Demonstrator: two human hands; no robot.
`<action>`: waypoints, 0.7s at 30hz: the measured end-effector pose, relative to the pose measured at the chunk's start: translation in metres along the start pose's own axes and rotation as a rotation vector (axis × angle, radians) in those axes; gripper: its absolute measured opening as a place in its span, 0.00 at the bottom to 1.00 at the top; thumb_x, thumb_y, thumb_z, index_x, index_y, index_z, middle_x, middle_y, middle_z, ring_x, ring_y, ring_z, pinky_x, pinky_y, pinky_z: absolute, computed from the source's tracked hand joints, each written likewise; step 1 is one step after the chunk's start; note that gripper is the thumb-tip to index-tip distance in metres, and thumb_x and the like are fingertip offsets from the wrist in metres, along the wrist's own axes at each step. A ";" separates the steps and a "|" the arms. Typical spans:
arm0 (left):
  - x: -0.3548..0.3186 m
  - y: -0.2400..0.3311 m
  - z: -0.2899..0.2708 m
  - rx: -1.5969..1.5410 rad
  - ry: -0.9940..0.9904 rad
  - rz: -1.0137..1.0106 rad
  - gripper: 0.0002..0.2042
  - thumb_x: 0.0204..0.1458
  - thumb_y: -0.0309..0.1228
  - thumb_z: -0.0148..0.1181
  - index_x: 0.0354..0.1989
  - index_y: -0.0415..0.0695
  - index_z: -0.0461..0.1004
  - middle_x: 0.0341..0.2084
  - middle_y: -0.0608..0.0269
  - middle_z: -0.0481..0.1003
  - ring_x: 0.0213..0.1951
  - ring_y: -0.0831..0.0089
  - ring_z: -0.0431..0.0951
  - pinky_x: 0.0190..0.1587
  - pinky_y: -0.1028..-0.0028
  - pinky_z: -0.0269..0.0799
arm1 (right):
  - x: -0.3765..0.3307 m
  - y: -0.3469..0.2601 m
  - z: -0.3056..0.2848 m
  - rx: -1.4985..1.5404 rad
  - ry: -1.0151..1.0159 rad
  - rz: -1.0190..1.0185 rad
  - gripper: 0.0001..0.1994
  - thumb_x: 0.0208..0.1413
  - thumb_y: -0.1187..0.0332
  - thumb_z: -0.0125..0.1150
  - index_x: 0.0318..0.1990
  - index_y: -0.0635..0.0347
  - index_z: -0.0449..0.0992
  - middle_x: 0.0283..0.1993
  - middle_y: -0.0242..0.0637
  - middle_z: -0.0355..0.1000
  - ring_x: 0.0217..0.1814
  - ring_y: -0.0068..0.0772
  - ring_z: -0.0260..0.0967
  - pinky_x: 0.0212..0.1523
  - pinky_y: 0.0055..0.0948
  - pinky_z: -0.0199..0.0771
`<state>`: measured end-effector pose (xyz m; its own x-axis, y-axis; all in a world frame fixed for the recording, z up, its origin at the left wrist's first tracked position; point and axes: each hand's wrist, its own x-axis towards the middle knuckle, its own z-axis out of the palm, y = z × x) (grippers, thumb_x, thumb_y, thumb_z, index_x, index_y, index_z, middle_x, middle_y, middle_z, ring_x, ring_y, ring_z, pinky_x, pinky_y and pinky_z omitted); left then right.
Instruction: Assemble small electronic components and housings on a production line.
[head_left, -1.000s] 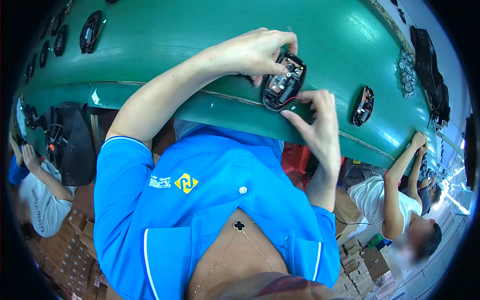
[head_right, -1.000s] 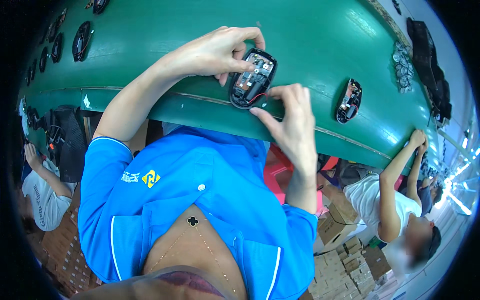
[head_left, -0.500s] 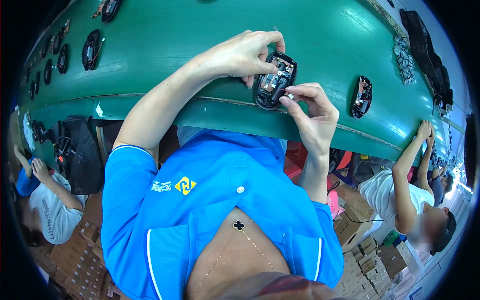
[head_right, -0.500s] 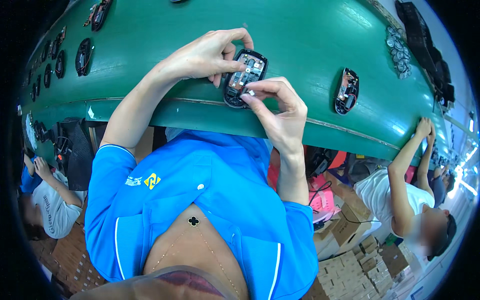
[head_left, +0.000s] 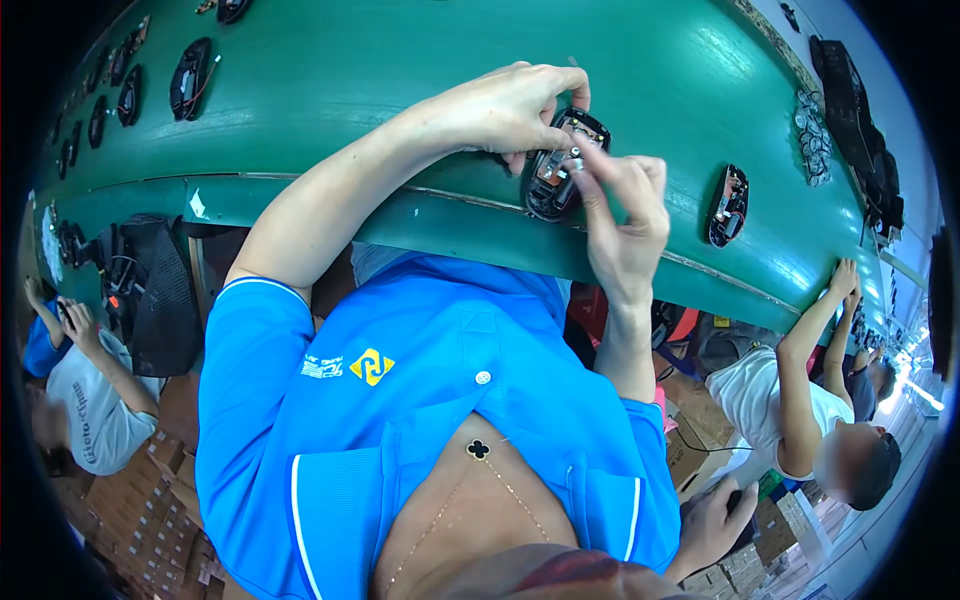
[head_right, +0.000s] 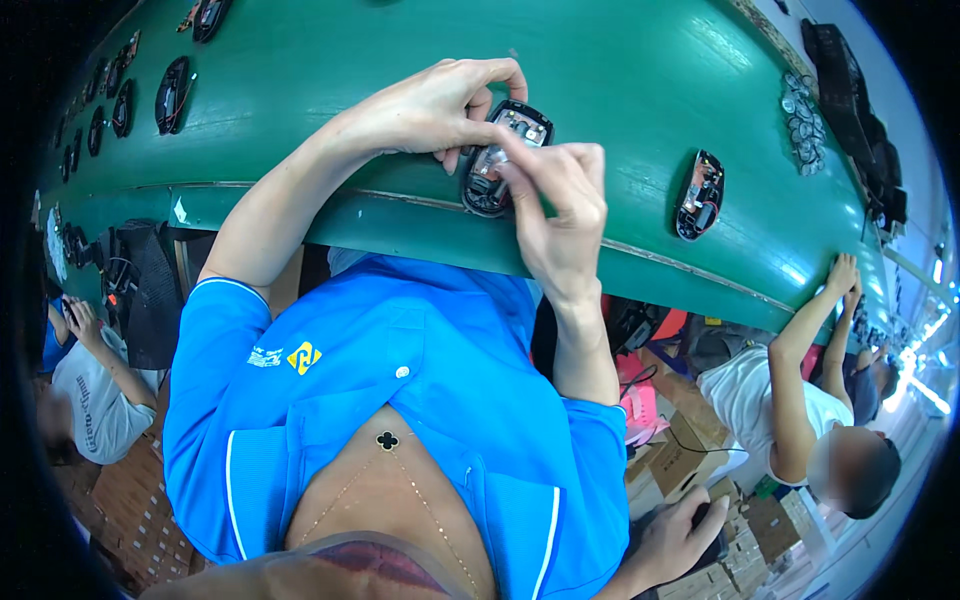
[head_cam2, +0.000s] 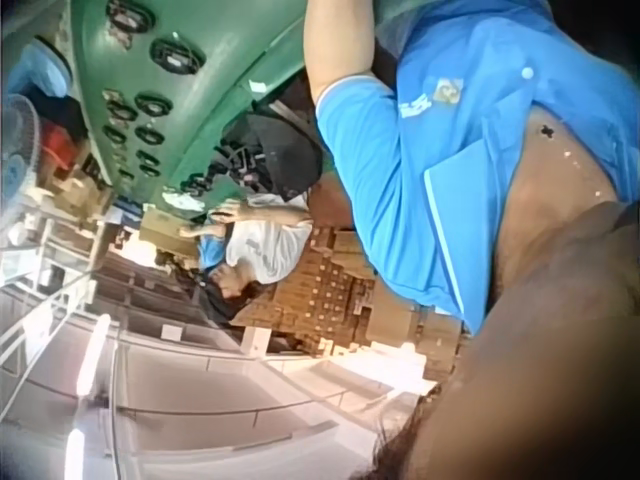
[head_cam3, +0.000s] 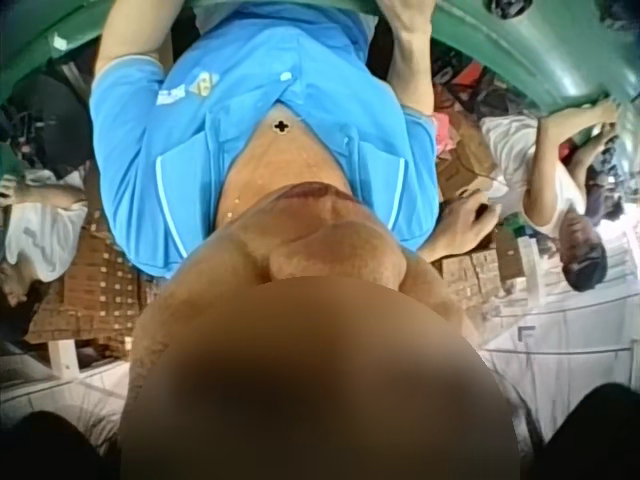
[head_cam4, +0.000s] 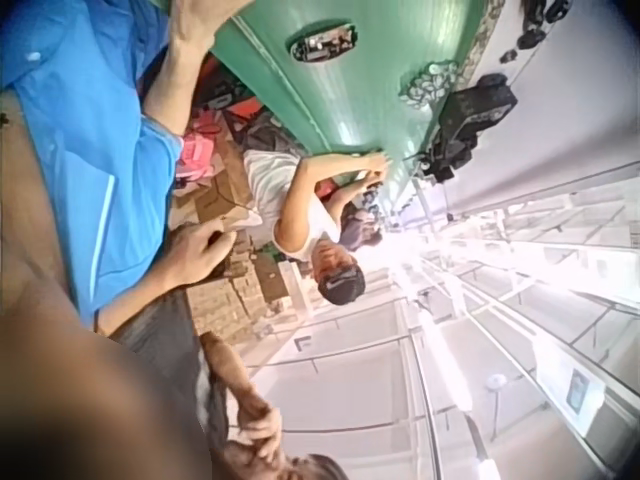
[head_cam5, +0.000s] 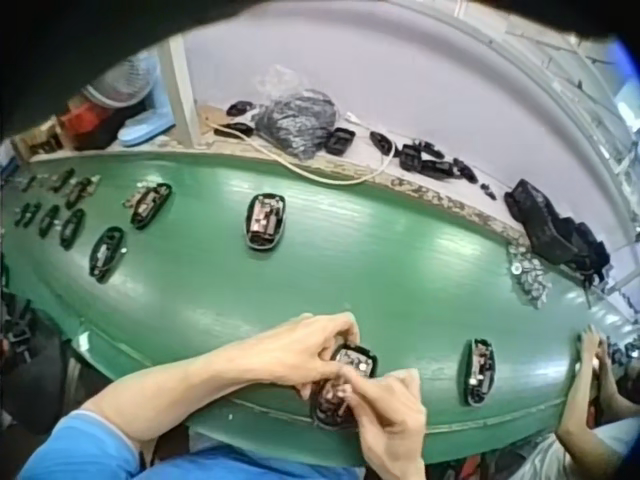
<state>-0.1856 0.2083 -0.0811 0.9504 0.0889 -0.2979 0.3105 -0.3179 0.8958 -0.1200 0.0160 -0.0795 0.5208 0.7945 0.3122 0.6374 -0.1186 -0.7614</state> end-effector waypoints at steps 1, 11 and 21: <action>0.000 0.000 0.000 -0.005 0.000 0.002 0.15 0.55 0.20 0.64 0.50 0.36 0.70 0.16 0.63 0.73 0.13 0.75 0.74 0.12 0.79 0.67 | 0.000 0.000 -0.002 -0.004 -0.003 0.001 0.09 0.53 0.78 0.69 0.41 0.58 0.86 0.34 0.29 0.74 0.39 0.28 0.65 0.46 0.25 0.67; 0.004 0.000 0.002 -0.020 -0.001 0.028 0.15 0.54 0.20 0.64 0.49 0.35 0.71 0.16 0.61 0.73 0.13 0.74 0.75 0.11 0.77 0.68 | 0.003 0.009 -0.012 0.010 -0.154 0.123 0.08 0.52 0.76 0.69 0.40 0.57 0.85 0.33 0.29 0.72 0.39 0.30 0.63 0.46 0.26 0.64; 0.003 -0.004 0.005 -0.030 0.035 0.061 0.15 0.52 0.19 0.63 0.48 0.34 0.70 0.17 0.60 0.74 0.13 0.72 0.76 0.11 0.76 0.70 | 0.013 0.001 -0.023 -0.217 -0.241 0.188 0.03 0.52 0.69 0.70 0.32 0.57 0.82 0.32 0.29 0.71 0.40 0.32 0.62 0.49 0.34 0.59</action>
<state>-0.1837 0.2052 -0.0873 0.9674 0.1030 -0.2315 0.2520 -0.2948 0.9217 -0.0997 0.0127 -0.0634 0.5079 0.8613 0.0163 0.6626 -0.3786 -0.6462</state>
